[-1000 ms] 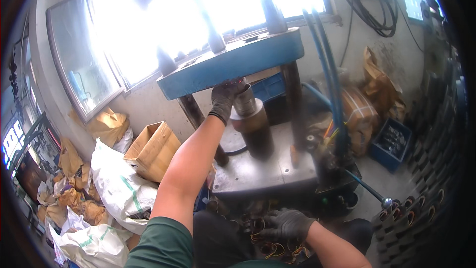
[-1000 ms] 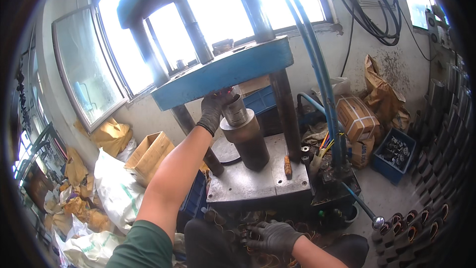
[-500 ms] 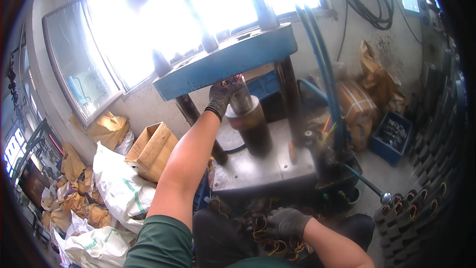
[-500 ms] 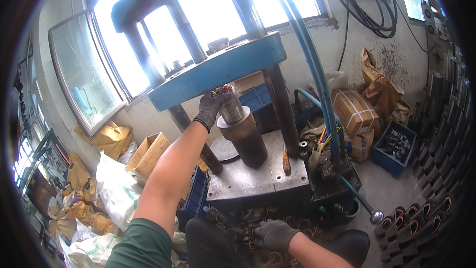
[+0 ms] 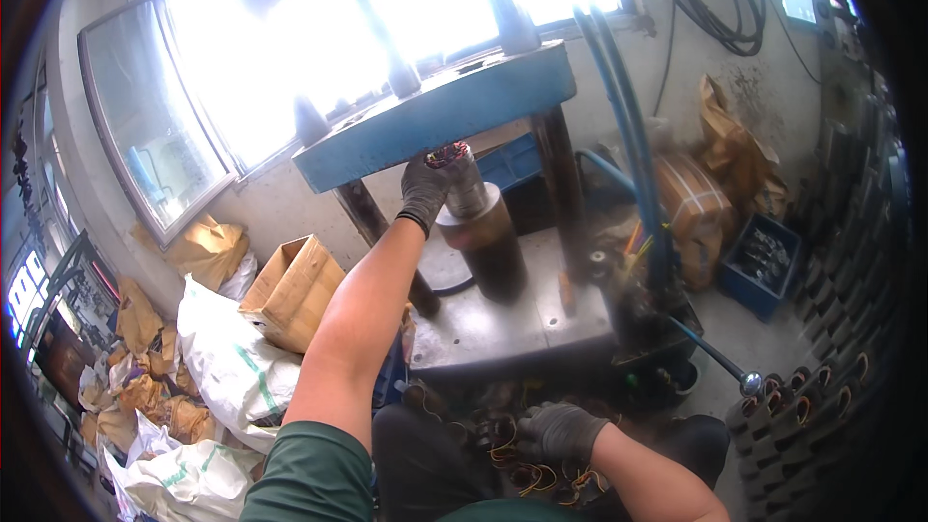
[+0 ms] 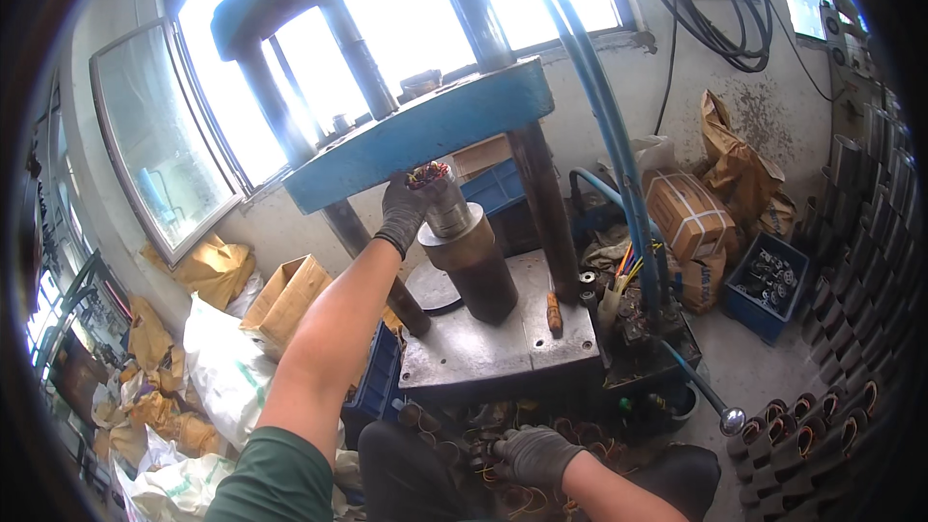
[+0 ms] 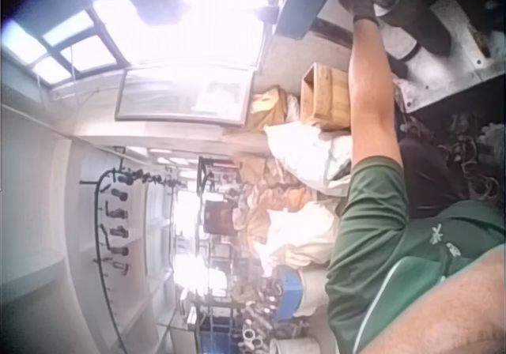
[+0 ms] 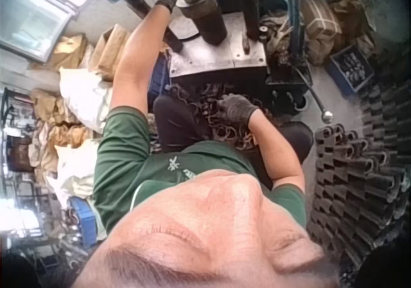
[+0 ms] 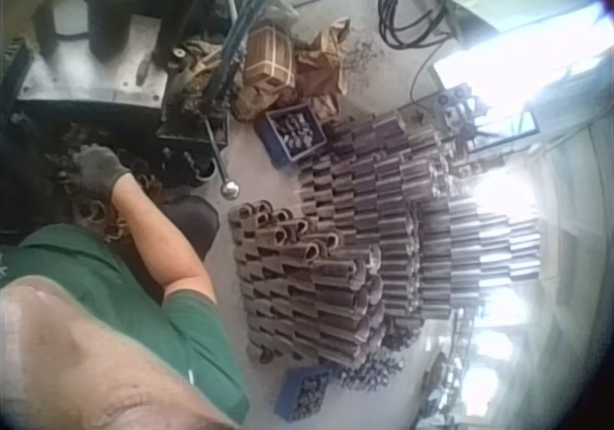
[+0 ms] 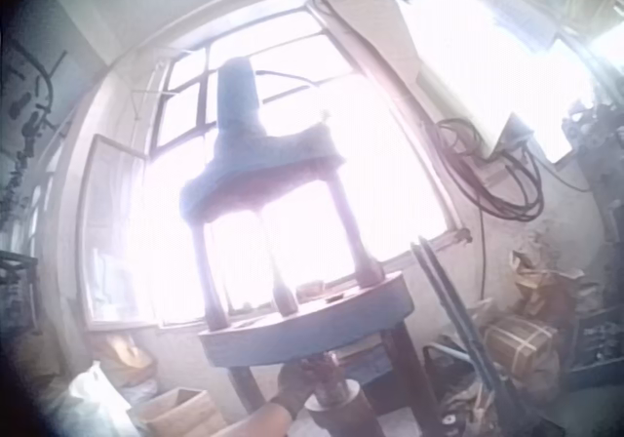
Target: Using a hydraulic press to insert wound motor stators into cylindrical metal housings and stacking the finished components.
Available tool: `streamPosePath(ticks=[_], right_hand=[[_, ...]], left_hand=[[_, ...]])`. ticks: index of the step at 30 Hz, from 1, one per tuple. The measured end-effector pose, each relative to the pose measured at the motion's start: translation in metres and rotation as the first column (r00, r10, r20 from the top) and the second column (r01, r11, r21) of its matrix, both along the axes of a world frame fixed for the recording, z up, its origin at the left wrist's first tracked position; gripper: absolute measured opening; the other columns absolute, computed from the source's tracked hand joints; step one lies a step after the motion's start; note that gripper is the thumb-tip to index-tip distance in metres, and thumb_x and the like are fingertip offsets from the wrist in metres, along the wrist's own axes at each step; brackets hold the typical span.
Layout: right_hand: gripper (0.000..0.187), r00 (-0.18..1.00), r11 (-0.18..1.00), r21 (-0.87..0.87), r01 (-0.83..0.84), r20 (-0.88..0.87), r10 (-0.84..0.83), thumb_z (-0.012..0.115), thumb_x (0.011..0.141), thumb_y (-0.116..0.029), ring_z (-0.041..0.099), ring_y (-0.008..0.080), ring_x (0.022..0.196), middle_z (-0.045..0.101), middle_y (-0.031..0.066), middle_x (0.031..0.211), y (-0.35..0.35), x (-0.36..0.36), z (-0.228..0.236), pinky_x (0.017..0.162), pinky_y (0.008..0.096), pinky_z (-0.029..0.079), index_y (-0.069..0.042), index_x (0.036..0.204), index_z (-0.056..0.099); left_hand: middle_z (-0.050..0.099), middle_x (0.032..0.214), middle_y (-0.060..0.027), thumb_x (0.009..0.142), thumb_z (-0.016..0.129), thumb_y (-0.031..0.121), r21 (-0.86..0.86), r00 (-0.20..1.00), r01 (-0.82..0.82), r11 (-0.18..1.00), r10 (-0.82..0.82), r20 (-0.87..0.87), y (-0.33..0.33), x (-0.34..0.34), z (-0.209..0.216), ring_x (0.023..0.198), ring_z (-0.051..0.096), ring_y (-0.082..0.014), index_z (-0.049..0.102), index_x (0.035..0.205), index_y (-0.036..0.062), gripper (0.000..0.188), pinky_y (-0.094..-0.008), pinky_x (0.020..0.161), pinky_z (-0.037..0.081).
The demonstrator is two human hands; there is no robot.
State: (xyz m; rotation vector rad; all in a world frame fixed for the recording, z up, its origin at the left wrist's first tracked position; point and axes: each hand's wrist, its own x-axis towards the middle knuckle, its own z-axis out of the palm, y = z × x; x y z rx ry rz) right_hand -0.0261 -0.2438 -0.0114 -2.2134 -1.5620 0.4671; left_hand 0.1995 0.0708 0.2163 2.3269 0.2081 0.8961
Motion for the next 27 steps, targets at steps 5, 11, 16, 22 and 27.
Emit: streamPosePath(ticks=[5,11,16,22,27], right_hand=[[0.045,0.998,0.999,-0.016,-0.037,0.055,0.038,0.06,0.096,-0.046,0.067,0.0364,0.11,0.07,0.0172,0.116,0.007,-0.003,0.004,0.097,0.0488,0.052,-0.009,0.12,0.071],[0.047,0.999,0.999,-0.02,0.037,0.012,-0.037,0.061,0.095,-0.048,0.067,0.0378,0.108,0.07,0.0175,0.116,-0.004,0.002,-0.017,0.098,0.0494,0.052,-0.009,0.12,0.069],[0.049,1.0,0.998,-0.055,0.001,-0.002,-0.001,0.061,0.095,-0.05,0.066,0.0379,0.11,0.069,0.0185,0.116,0.004,-0.002,-0.002,0.098,0.0486,0.051,-0.009,0.121,0.068],[0.046,0.998,0.999,-0.026,0.019,0.056,-0.018,0.068,0.089,-0.043,0.066,0.0383,0.11,0.069,0.018,0.117,-0.01,-0.009,0.012,0.1,0.0472,0.05,-0.01,0.121,0.07],[0.026,0.987,0.973,0.227,0.035,0.144,-0.069,0.075,0.081,-0.02,0.066,0.0379,0.103,0.069,0.016,0.109,-0.027,-0.009,0.041,0.097,0.0474,0.049,-0.008,0.104,0.07]], left_hand=[[0.071,0.122,-0.0151,0.08,0.089,0.044,-0.063,0.98,0.156,0.986,-0.147,0.133,0.097,0.052,-0.048,0.113,0.07,-0.0276,0.055,0.13,0.0016,0.074,-0.0359,0.099,0.054],[0.069,0.126,-0.0146,0.08,0.089,0.039,-0.068,0.968,0.248,0.966,-0.244,0.06,0.016,0.032,-0.022,0.116,0.068,-0.0291,0.052,0.132,0.0038,0.073,-0.037,0.101,0.052],[0.07,0.124,-0.0162,0.079,0.09,0.037,0.084,0.994,0.06,0.995,-0.068,0.089,0.003,-0.022,0.0,0.116,0.068,-0.0297,0.048,0.138,0.0038,0.08,-0.037,0.102,0.053],[0.069,0.127,-0.0194,0.083,0.089,0.032,-0.046,0.998,-0.014,0.999,0.012,-0.056,0.022,-0.032,-0.028,0.121,0.066,-0.029,0.028,0.157,0.0011,0.101,-0.0374,0.103,0.052],[0.067,0.125,-0.0157,0.091,0.083,0.017,-0.334,0.989,0.142,0.932,-0.118,0.092,0.084,-0.134,-0.107,0.114,0.065,-0.0238,0.042,0.151,0.0024,0.074,-0.0367,0.101,0.052]])
